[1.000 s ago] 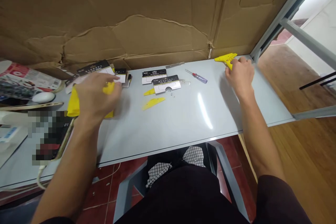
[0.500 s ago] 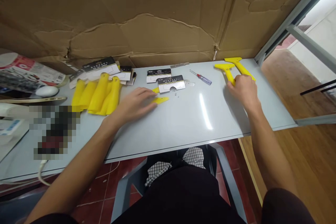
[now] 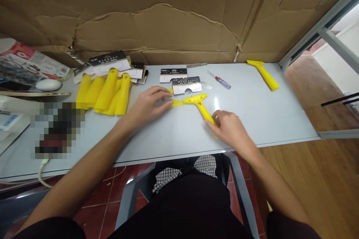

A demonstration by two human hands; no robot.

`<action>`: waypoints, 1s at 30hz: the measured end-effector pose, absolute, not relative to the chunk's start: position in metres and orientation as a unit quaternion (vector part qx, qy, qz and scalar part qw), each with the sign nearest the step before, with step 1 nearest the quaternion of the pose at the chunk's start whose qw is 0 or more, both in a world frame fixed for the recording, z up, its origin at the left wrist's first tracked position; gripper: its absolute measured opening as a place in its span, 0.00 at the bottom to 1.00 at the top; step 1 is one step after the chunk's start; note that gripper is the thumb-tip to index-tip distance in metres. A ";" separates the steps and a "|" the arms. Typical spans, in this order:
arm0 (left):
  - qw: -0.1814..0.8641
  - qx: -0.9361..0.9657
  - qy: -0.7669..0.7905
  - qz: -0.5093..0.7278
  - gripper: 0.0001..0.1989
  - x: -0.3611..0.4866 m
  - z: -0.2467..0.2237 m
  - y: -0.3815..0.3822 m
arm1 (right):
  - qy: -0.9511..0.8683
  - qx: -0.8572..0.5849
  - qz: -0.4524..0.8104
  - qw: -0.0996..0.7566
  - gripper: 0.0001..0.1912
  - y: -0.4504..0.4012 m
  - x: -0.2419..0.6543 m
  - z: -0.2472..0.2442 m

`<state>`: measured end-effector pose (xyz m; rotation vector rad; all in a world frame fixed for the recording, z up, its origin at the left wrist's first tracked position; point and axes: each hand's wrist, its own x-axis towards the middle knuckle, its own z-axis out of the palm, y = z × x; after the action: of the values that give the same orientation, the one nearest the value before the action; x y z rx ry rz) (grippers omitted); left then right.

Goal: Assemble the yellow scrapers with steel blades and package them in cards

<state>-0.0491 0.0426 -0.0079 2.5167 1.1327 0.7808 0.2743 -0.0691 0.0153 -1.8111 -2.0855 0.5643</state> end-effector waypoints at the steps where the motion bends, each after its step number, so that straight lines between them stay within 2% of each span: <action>1: 0.129 0.863 0.401 0.279 0.10 -0.049 -0.007 0.044 | -0.721 -0.651 0.158 0.177 0.18 -0.058 0.290 0.017; 4: 0.109 0.854 0.416 0.293 0.11 -0.050 -0.003 0.049 | -0.629 -0.743 -0.059 0.223 0.25 -0.014 0.359 0.021; 6: 0.095 0.854 0.418 0.295 0.11 -0.049 -0.001 0.054 | -0.558 -0.790 -0.154 0.201 0.29 0.016 0.410 0.018; 10: 0.063 0.864 0.423 0.264 0.15 -0.040 0.005 0.068 | -0.570 -0.805 -0.100 0.134 0.24 0.045 0.462 0.000; 15: 0.067 0.895 0.399 0.185 0.23 -0.020 0.005 0.092 | -0.637 -0.739 -0.045 0.217 0.21 0.029 0.423 -0.012; 20: 0.070 0.902 0.393 0.164 0.23 -0.005 0.003 0.105 | -0.677 -0.693 0.014 0.249 0.20 0.017 0.384 -0.009; 24: 0.101 0.890 0.387 0.217 0.20 -0.008 0.005 0.107 | -0.681 -0.691 0.018 0.240 0.23 0.022 0.378 -0.008; 28: 0.189 0.846 0.397 0.301 0.20 -0.022 0.015 0.103 | -0.655 -0.707 -0.101 0.246 0.22 0.011 0.362 0.002; 30: 0.244 0.816 0.407 0.330 0.21 -0.033 0.024 0.099 | -0.657 -0.693 -0.109 0.275 0.20 -0.003 0.344 0.010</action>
<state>-0.0332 0.0990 0.0241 2.2285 1.1121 0.9025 0.3437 -0.0032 0.0102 -1.8635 -1.7670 -0.2921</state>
